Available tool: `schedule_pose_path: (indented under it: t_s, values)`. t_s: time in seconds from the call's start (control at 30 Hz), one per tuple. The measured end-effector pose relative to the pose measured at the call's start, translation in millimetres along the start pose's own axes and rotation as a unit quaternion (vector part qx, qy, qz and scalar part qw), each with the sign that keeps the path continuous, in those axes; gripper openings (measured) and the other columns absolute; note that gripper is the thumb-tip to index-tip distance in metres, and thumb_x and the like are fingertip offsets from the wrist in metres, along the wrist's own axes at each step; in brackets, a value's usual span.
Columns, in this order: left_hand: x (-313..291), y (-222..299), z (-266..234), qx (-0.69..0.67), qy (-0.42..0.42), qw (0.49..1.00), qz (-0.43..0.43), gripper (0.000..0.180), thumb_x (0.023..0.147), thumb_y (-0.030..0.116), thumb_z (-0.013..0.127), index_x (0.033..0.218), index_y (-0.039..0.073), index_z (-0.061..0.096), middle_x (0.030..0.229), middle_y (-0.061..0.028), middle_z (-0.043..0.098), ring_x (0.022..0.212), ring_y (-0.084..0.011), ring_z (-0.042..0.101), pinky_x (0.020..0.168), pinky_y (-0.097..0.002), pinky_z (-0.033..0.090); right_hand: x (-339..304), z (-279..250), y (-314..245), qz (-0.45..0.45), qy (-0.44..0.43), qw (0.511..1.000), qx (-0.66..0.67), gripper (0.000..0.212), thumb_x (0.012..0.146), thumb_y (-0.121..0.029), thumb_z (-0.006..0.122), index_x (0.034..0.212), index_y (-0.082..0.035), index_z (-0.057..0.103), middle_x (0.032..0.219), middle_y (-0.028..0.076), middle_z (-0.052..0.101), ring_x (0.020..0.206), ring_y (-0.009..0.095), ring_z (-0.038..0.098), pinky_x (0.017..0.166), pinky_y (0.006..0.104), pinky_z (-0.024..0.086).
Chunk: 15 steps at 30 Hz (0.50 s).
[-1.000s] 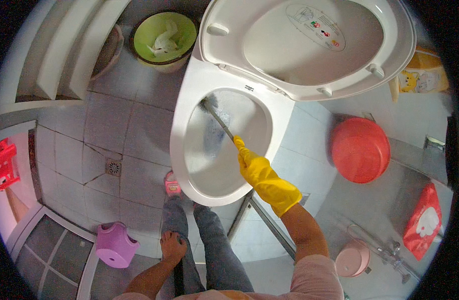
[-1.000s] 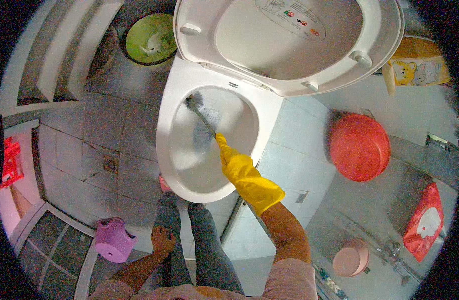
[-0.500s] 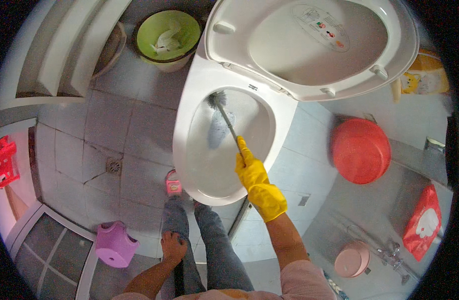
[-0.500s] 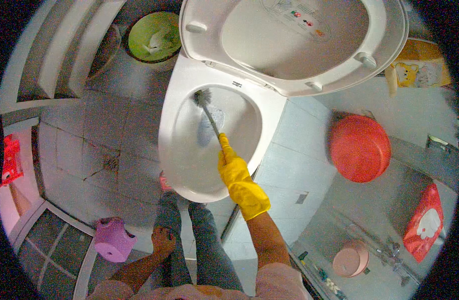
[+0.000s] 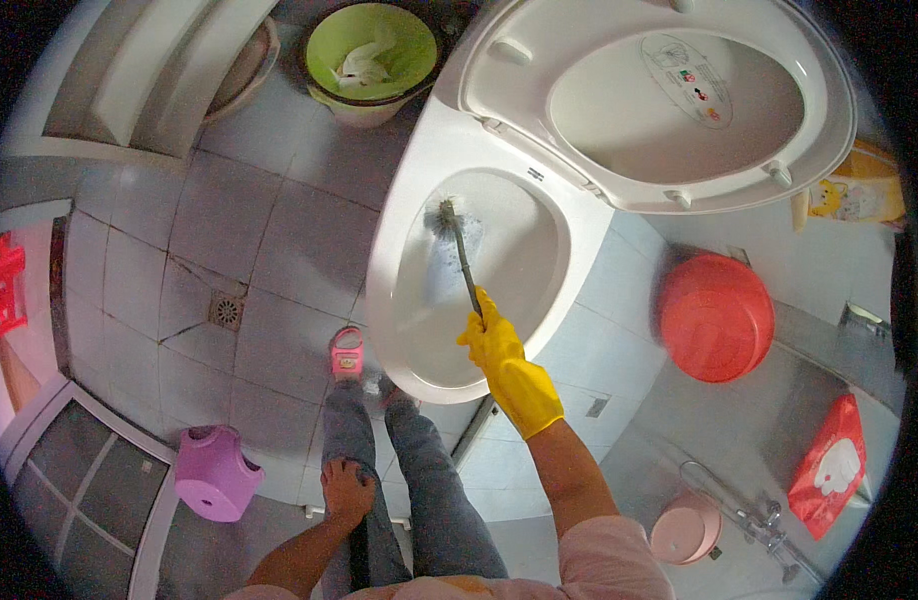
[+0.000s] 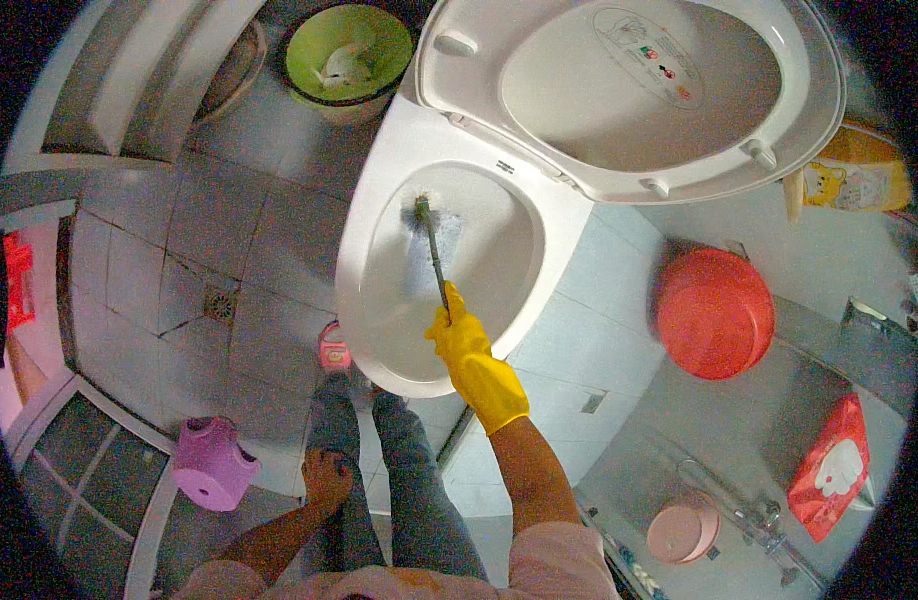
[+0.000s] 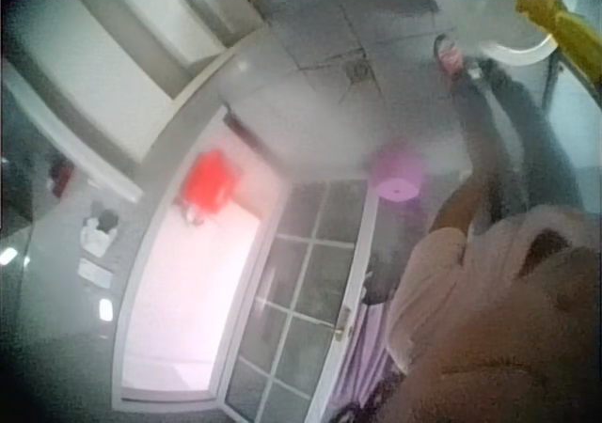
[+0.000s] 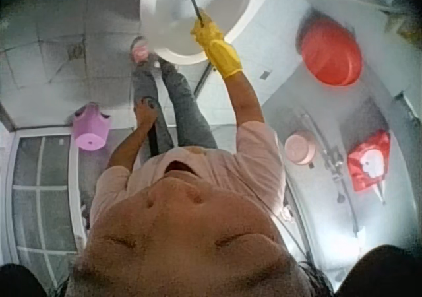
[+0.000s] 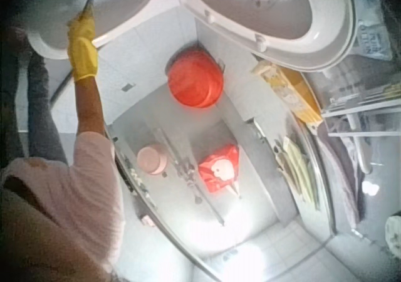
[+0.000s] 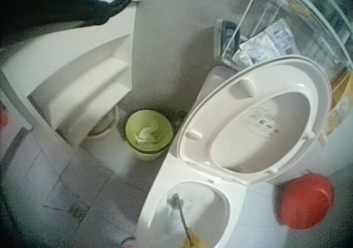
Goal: The person cleans a toilet by wiping the seat and lid with a cloth, then applies cleaning liquid into the bowl and scrubs it with a toilet brush. They also wipe the tank and surrounding surfaces before finishing the task.
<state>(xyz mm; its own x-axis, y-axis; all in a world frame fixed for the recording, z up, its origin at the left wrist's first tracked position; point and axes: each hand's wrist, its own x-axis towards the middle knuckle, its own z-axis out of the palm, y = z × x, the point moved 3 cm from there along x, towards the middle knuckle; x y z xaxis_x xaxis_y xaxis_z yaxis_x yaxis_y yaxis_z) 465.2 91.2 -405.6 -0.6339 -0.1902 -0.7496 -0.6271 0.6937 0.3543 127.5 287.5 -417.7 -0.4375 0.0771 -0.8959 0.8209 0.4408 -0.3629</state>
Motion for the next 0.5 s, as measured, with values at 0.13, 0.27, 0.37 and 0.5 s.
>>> schedule_pose_path:
  t_s: [0.13,0.27,0.37,0.5]
  values:
    - [-5,-4,2,-0.007,0.018,1.000,-0.004,0.032,0.071,0.022,0.061,0.097,0.003,0.060,0.110,-0.0160,0.046,0.110,-0.0355,0.041,0.095,-0.0493,0.034,2,12,8,0.033,0.021,0.998,0.046,0.038,0.095,-0.027,0.043,0.132,-0.026,0.039,0.067,0.011,0.056,0.045,0.016,0.045,0.039,0.0299,0.037]
    - [-4,-1,-3,-0.004,0.014,1.000,-0.006,0.031,0.071,0.022,0.061,0.095,0.003,0.060,0.110,-0.0161,0.047,0.110,-0.0356,0.041,0.094,-0.0493,0.034,42,27,10,-0.025,0.037,0.998,0.053,0.027,0.095,-0.026,0.040,0.121,-0.019,0.040,0.067,0.013,0.057,0.042,0.016,0.043,0.037,0.0297,0.036]
    - [-6,-3,0,-0.005,0.014,1.000,-0.002,0.031,0.071,0.023,0.061,0.094,0.003,0.060,0.109,-0.0160,0.047,0.109,-0.0352,0.041,0.094,-0.0488,0.035,97,44,0,-0.035,0.014,0.999,0.007,0.023,0.094,-0.031,0.036,0.102,-0.011,0.045,0.068,0.013,0.057,0.040,0.018,0.042,0.036,0.0315,0.036]
    - [-1,-3,-3,-0.009,0.013,0.999,0.034,0.031,0.070,0.024,0.063,0.094,0.004,0.060,0.108,-0.0160,0.047,0.108,-0.0341,0.042,0.093,-0.0486,0.035,143,71,11,0.072,0.050,0.978,0.189,0.042,0.094,-0.048,0.026,0.091,-0.011,0.046,0.071,0.015,0.058,0.040,0.024,0.042,0.037,0.0380,0.036]
